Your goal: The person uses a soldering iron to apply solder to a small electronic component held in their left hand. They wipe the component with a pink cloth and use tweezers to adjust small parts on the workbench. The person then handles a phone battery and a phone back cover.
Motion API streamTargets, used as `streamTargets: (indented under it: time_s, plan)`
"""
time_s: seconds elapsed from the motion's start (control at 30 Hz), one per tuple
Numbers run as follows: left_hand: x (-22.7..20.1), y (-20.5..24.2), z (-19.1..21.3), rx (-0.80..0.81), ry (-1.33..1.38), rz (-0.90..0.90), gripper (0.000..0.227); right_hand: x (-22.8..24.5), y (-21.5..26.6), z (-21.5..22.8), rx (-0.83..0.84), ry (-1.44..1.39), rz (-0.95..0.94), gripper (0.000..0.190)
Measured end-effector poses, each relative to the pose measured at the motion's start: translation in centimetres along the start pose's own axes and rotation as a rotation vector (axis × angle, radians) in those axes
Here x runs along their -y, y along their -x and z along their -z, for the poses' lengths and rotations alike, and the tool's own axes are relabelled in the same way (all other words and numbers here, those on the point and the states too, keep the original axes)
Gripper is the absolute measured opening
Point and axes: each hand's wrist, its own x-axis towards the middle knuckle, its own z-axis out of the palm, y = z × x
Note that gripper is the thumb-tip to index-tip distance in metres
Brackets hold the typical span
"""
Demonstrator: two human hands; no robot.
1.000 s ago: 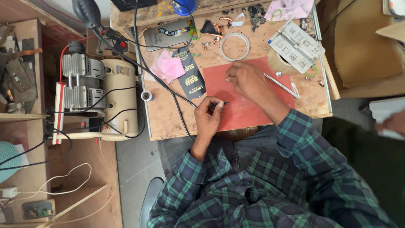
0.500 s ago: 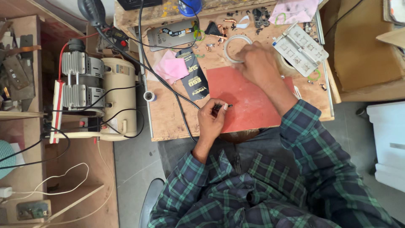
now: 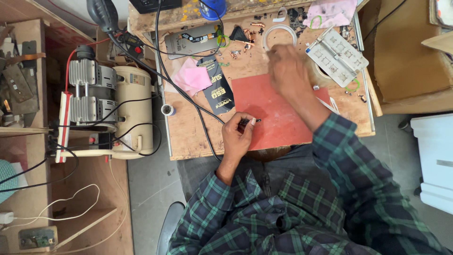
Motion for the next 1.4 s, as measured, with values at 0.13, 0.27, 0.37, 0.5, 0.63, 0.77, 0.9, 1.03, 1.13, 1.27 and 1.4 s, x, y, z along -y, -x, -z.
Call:
streamTargets:
  time_s: [0.13,0.27,0.37,0.5,0.63,0.77,0.9,1.03,1.13,1.27,1.4]
  plan:
    - [0.0,0.2,0.1,-0.001,0.018,0.017,0.007,4.0,4.6,3.7,0.063,-0.202,-0.002,0.017]
    - [-0.1,0.0,0.0,-0.006,0.020,-0.011,0.007,3.4,7.8,7.2,0.116,-0.110,-0.053,0.024]
    - [-0.1,0.2,0.1,0.006,-0.012,0.017,0.007,1.4,9.2,8.3,0.140,0.065,-0.005,0.039]
    - [0.0,-0.1,-0.1,0.011,0.001,-0.021,0.006,-1.2,11.8,8.7,0.184,0.144,0.050,0.043]
    - [0.2,0.5,0.0,0.012,0.008,-0.008,0.006,-3.1,14.7,8.5,0.189,0.023,-0.103,0.037]
    - [0.2,0.3,-0.1,0.014,0.002,-0.008,0.006,-5.5,16.1,8.2,0.110,0.013,-0.147,0.032]
    - [0.2,0.3,-0.1,0.010,-0.003,-0.008,0.006,-7.6,16.6,8.1,0.088,0.024,-0.157,0.033]
    - [0.2,0.3,-0.1,0.012,-0.006,-0.006,0.006,-8.3,16.7,8.3,0.000,-0.048,-0.169,0.030]
    - [0.2,0.2,0.0,0.017,-0.004,-0.013,0.006,-7.6,16.7,8.7,-0.027,-0.033,-0.219,0.027]
    - [0.3,0.3,0.0,0.020,-0.041,0.015,0.006,-6.1,16.6,9.7,-0.007,-0.039,-0.244,0.019]
    - [0.2,0.3,0.0,0.021,-0.015,-0.007,0.006,-5.3,16.6,10.9,0.143,-0.103,-0.256,0.025]
